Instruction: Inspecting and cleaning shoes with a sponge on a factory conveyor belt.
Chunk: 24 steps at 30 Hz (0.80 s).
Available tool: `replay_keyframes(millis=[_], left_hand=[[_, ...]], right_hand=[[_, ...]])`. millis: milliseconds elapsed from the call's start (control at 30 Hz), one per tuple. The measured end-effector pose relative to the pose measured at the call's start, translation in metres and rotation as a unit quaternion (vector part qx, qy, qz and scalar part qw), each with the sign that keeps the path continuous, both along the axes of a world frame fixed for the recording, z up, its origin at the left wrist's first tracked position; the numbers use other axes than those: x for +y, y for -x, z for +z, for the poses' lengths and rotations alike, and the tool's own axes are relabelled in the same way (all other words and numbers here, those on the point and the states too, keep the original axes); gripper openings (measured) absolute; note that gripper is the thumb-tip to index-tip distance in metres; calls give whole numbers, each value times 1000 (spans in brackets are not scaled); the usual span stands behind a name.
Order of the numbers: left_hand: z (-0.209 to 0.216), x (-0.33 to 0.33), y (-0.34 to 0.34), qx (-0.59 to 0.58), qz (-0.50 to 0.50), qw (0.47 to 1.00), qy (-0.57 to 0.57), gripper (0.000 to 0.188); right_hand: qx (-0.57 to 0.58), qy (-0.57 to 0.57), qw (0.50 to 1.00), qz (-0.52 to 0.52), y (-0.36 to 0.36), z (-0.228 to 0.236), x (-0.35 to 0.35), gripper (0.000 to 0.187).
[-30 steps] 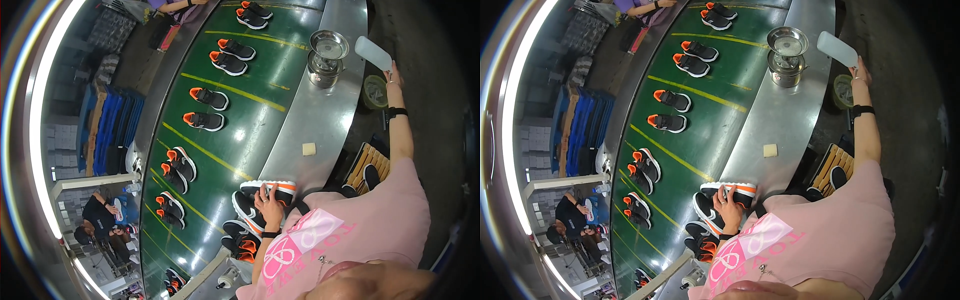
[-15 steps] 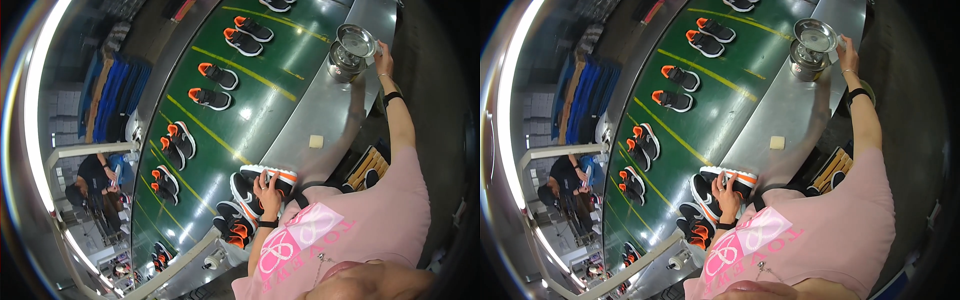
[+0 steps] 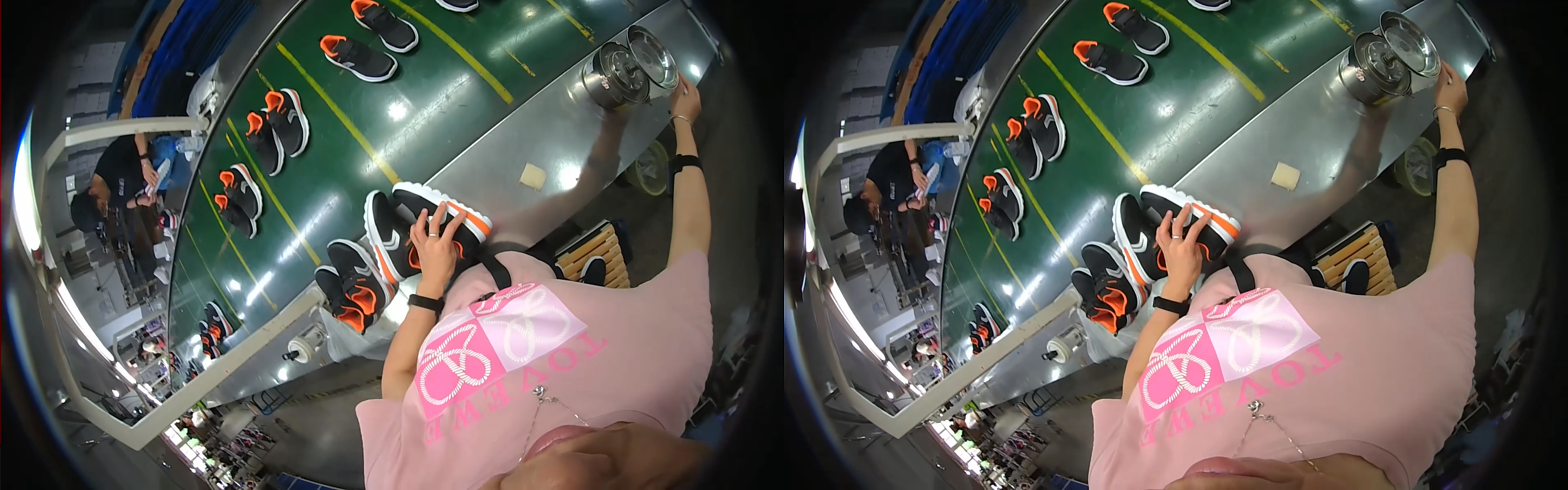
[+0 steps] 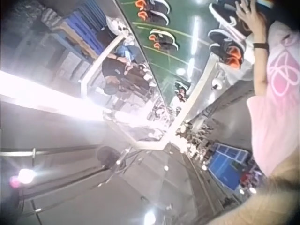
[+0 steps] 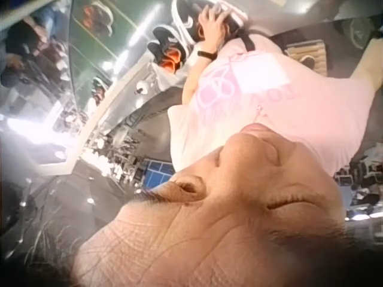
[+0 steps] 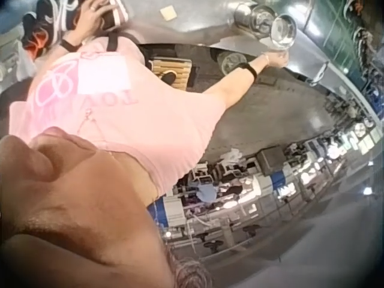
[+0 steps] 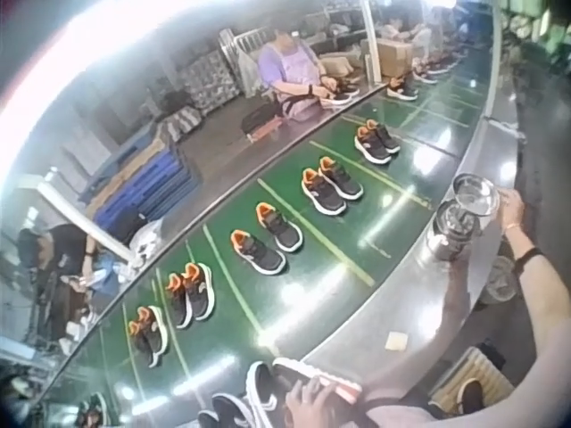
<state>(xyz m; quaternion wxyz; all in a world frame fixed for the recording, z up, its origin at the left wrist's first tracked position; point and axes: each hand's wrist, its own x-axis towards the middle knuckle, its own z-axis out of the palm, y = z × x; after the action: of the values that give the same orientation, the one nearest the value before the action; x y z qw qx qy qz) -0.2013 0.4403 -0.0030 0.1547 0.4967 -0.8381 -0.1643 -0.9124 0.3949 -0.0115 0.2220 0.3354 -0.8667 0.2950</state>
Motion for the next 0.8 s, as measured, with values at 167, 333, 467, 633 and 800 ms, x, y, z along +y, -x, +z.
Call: replay_keyframes(millis=[167,333,467,633,800], left_hand=[[-7,9,-9,10,-12,999,32,59],[-15,11,-14,40,-23,999,26,51],[-10,7,-7,52,-34,998,10,51],[0,-1,2,40,-41,998,-16,50],[-4,-1,-3,43,-46,998,3,47]], right_hand=[[41,187,980,-51,-86,18,17,25],[-50,158,963,215,-269,37,30,11],[-153,64,886,433,-398,9,27,8],[-391,-3,768,508,-512,-7,8,12],[-253,-15,762,596,-548,-6,-8,14]])
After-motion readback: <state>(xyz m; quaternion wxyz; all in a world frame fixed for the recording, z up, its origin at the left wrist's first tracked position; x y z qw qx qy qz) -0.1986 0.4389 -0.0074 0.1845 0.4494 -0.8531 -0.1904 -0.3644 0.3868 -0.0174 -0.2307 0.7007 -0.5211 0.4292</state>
